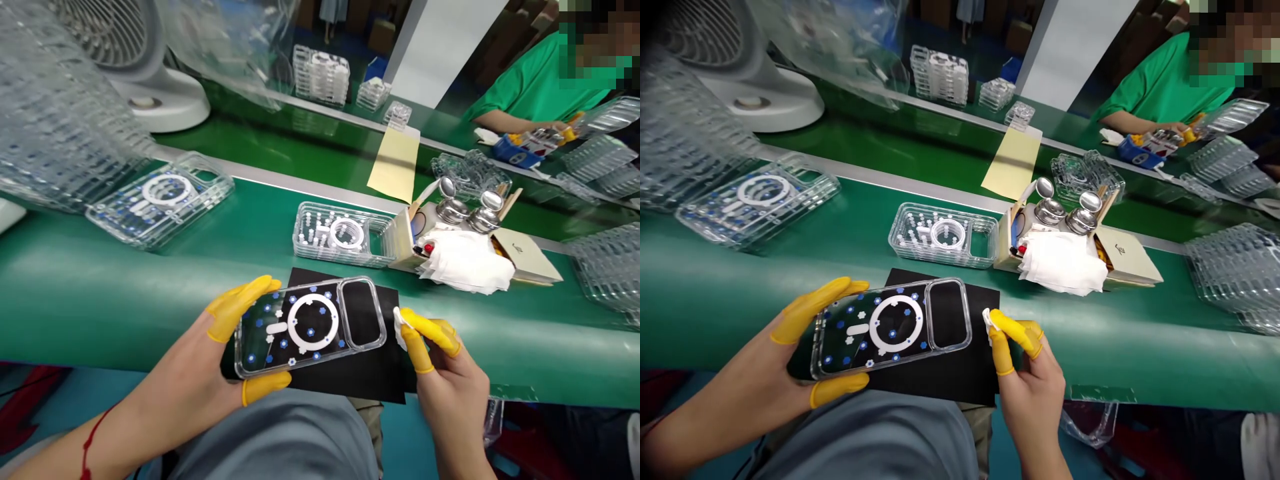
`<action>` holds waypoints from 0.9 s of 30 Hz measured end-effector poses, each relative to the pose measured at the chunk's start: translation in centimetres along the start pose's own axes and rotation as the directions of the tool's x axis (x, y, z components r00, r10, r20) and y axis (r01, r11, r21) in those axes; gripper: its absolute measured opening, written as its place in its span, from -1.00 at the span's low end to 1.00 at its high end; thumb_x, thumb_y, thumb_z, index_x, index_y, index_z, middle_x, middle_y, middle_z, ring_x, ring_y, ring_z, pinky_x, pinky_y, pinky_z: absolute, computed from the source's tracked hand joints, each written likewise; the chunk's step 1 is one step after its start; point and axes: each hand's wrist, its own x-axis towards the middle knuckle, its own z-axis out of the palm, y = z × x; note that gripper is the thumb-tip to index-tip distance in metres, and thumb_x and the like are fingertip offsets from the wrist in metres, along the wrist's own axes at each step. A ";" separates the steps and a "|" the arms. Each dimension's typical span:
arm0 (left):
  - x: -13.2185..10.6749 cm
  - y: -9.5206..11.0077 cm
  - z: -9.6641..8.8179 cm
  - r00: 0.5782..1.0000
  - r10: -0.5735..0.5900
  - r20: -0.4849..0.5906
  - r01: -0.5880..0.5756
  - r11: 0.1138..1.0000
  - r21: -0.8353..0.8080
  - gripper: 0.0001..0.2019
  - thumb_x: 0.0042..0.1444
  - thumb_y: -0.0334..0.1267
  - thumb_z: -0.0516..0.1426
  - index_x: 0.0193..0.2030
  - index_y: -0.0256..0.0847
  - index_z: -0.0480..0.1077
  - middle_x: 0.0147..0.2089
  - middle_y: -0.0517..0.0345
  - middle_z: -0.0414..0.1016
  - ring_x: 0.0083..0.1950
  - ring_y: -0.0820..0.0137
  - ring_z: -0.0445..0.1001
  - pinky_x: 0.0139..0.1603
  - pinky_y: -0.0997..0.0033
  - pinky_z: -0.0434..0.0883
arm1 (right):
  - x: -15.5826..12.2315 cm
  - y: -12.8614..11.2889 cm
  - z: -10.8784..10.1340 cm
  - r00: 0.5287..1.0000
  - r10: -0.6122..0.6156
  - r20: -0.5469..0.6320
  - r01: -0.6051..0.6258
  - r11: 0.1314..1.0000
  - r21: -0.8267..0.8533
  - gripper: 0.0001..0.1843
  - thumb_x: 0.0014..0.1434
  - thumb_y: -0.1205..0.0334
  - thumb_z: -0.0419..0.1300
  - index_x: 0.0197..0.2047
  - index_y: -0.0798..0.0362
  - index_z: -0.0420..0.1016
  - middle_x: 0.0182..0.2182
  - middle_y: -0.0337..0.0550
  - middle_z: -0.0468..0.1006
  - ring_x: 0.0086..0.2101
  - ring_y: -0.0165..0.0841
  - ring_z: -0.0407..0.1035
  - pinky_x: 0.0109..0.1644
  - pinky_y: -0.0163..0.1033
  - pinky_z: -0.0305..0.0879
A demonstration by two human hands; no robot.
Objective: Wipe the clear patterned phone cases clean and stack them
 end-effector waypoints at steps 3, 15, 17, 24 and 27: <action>0.2 0.4 -0.3 0.998 0.067 0.017 -0.068 0.997 0.024 -0.11 0.30 0.13 0.28 0.61 0.09 -0.09 0.44 -0.01 0.39 0.40 0.04 0.45 0.46 0.01 0.42 | 0.2 1.1 1.1 1.000 0.025 0.019 -0.027 0.997 0.072 -0.87 0.28 0.20 0.40 -0.09 -0.10 0.74 -0.21 -0.23 0.72 -0.27 -0.29 0.62 -0.18 -0.24 0.51; 0.8 0.5 -0.8 0.988 0.138 0.063 -0.142 0.988 0.068 -0.14 0.30 0.20 0.25 0.56 -0.04 -0.03 0.44 -0.12 0.39 0.44 0.03 0.42 0.48 0.08 0.38 | 1.1 0.5 2.2 0.999 -0.010 0.048 0.008 0.999 0.037 -0.85 0.32 0.18 0.35 -0.06 -0.12 0.74 -0.20 -0.24 0.72 -0.22 -0.32 0.61 -0.09 -0.28 0.46; 0.8 0.5 -0.8 0.991 0.123 0.056 -0.127 0.990 0.061 -0.12 0.29 0.19 0.27 0.57 -0.01 -0.04 0.44 -0.09 0.40 0.44 0.04 0.42 0.49 0.09 0.37 | 1.2 0.2 2.3 0.998 -0.044 0.044 0.044 0.999 -0.008 -0.84 0.33 0.20 0.34 -0.07 -0.11 0.74 -0.21 -0.24 0.72 -0.24 -0.33 0.60 -0.10 -0.29 0.46; 1.5 1.5 -1.3 0.990 0.128 0.054 -0.129 0.992 0.010 0.05 0.20 0.03 0.40 0.61 -0.05 -0.15 0.52 -0.17 0.30 0.51 0.03 0.34 0.54 0.06 0.30 | 1.1 0.4 2.6 0.995 0.100 -0.018 -0.101 0.992 -0.078 -0.74 0.27 0.01 0.34 -0.09 -0.08 0.77 -0.20 -0.17 0.72 -0.21 -0.24 0.60 -0.11 -0.23 0.42; 1.6 1.9 -1.2 0.992 0.111 0.062 -0.112 0.994 0.012 0.14 0.13 -0.04 0.45 0.63 -0.08 -0.21 0.56 -0.21 0.23 0.53 0.01 0.30 0.54 0.05 0.30 | 1.1 0.3 2.8 0.975 0.215 -0.048 -0.219 0.970 -0.102 -0.62 0.20 -0.13 0.34 -0.10 -0.06 0.77 -0.22 -0.16 0.70 -0.24 -0.21 0.59 -0.16 -0.20 0.40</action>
